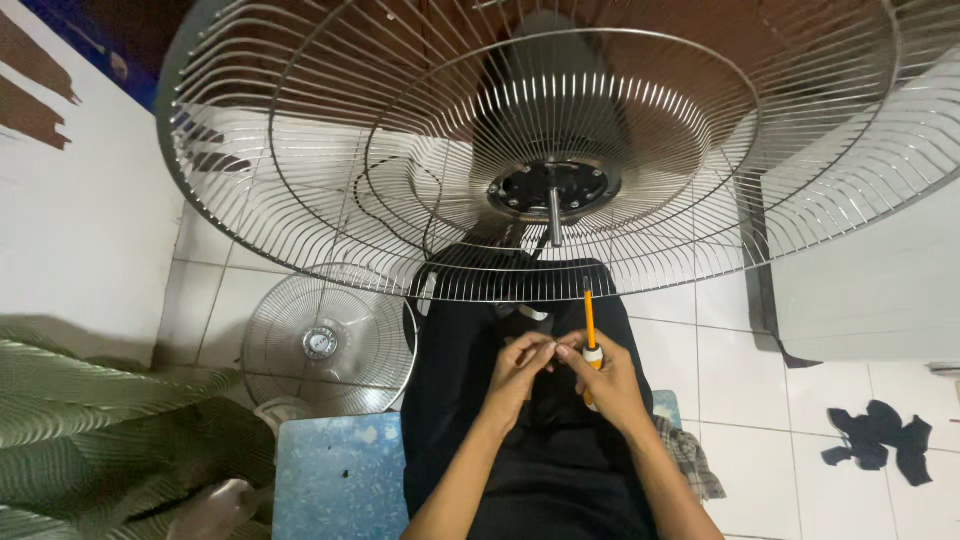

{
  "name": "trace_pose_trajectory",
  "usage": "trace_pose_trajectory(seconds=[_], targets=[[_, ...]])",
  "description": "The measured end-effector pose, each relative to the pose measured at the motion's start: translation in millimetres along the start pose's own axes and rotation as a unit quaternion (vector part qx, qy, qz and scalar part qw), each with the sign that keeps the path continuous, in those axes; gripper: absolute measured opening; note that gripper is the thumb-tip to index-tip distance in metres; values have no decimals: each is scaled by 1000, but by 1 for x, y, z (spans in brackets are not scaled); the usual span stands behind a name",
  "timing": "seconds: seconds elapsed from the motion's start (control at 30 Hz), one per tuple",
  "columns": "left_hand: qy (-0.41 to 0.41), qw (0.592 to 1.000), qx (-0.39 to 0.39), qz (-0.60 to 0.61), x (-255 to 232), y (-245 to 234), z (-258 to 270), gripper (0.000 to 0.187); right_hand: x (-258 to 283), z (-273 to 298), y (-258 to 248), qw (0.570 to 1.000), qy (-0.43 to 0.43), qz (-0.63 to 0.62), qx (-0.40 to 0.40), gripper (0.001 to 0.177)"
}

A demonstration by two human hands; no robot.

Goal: The person uses a screwdriver to tighten screws on the central hub of a standing fan's protective cage. They rotate the cage to access different screws and continue tightening them throughout the clip.

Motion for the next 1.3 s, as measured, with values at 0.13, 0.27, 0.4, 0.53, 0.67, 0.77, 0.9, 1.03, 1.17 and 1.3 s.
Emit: trace_pose_trajectory(seconds=[0.13,0.27,0.4,0.53,0.67,0.77,0.9,1.03,1.17,1.3], targets=[[113,991,-49,-56,-33,6,13,16,1,-3,-3,1000,-12,-4,2,16],[122,990,-42,-57,-49,12,17,19,13,-5,-5,997,-33,67,-10,14],[78,994,-48,-56,-45,7,18,20,29,0,-6,986,-60,154,-32,15],[-13,998,-64,9,-25,-5,23,22,66,10,7,959,-207,191,-16,18],[-33,997,-57,32,-23,-10,25,23,63,10,12,969,-174,175,18,17],[-41,996,-81,13,-21,-14,28,23,59,11,15,972,-157,173,34,17],[-46,996,-81,-1,-19,-9,30,22,51,8,13,980,-124,157,20,17],[-48,996,-73,15,-22,-8,25,22,59,7,11,970,-157,185,19,16],[-45,997,-66,-2,-25,-5,18,25,54,2,7,976,-127,176,33,16],[-57,997,-60,-7,-23,-4,13,25,27,-1,3,996,11,81,35,15]])
Point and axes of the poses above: each hand's wrist, its own z-axis away from the middle knuckle, its own y-axis out of the palm, x = y × z, the point moved 10 cm from there along -z, towards the middle knuckle, and after that the axes turned 7 degrees about -y, right-handed, at the moved point
